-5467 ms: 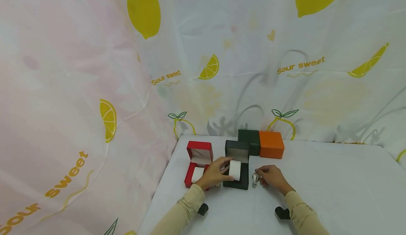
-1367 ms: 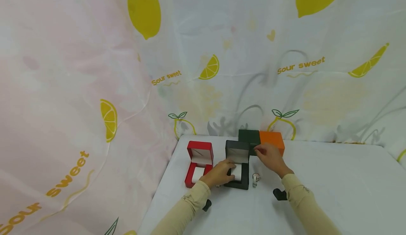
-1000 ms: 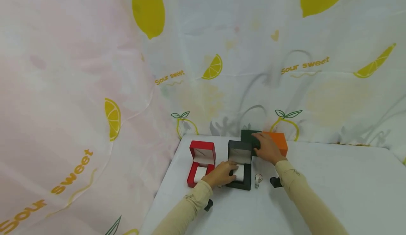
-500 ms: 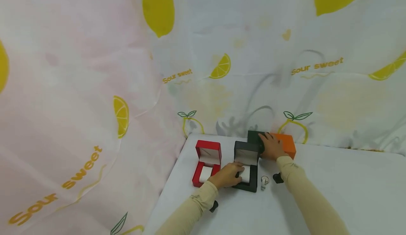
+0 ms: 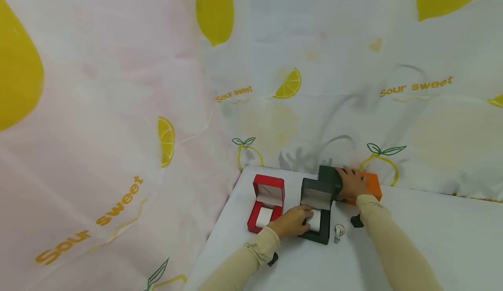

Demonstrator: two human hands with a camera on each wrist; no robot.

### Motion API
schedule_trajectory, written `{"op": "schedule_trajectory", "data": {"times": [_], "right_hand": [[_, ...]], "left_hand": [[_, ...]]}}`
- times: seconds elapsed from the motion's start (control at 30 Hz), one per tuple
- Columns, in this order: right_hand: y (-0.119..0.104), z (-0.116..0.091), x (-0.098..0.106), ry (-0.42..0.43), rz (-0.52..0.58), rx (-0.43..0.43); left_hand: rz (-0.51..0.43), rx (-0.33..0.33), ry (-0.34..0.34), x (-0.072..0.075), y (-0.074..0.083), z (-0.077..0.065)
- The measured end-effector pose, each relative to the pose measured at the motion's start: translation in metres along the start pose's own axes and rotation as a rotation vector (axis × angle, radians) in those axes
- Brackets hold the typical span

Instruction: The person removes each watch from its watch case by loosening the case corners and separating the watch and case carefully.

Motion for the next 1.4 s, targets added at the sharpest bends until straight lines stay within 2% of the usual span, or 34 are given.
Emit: {"op": "schedule_trajectory", "data": {"times": [0.17, 0.43, 0.6, 0.83, 0.97, 1.17, 1.27, 1.4], "right_hand": [[0.011, -0.010, 0.004, 0.015, 0.030, -0.016], [0.007, -0.012, 0.017, 0.036, 0.025, -0.009], [0.002, -0.013, 0.020, 0.086, 0.023, 0.024], [-0.005, -0.017, 0.015, 0.140, 0.065, 0.074], [-0.005, -0.015, 0.017, 0.222, 0.074, 0.101], [-0.013, -0.012, 0.043, 0.376, 0.099, 0.229], [-0.019, -0.017, 0.063, 0.391, 0.126, 0.231], [-0.023, -0.030, 0.089, 0.353, 0.156, 0.189]], "left_hand": [[0.029, -0.020, -0.007, -0.003, 0.010, 0.003], [0.060, -0.036, -0.001, 0.001, 0.015, 0.006], [0.067, -0.042, 0.004, 0.003, 0.013, 0.006], [0.071, -0.024, -0.008, -0.003, 0.011, 0.001], [0.071, -0.019, -0.012, -0.006, 0.011, -0.001], [0.053, -0.004, -0.010, -0.006, 0.008, -0.001], [0.058, -0.002, -0.012, -0.005, 0.007, 0.000], [0.075, -0.007, -0.013, -0.001, 0.006, 0.002]]}}
Point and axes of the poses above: each hand's wrist, its own z-axis towards the middle knuckle, its own x-axis out of the back of the hand, y = z × x, the point moved 7 cm from there along z, towards the middle knuckle, and after that the axes turned 4 degrees about -y, right-handed, at the moved point
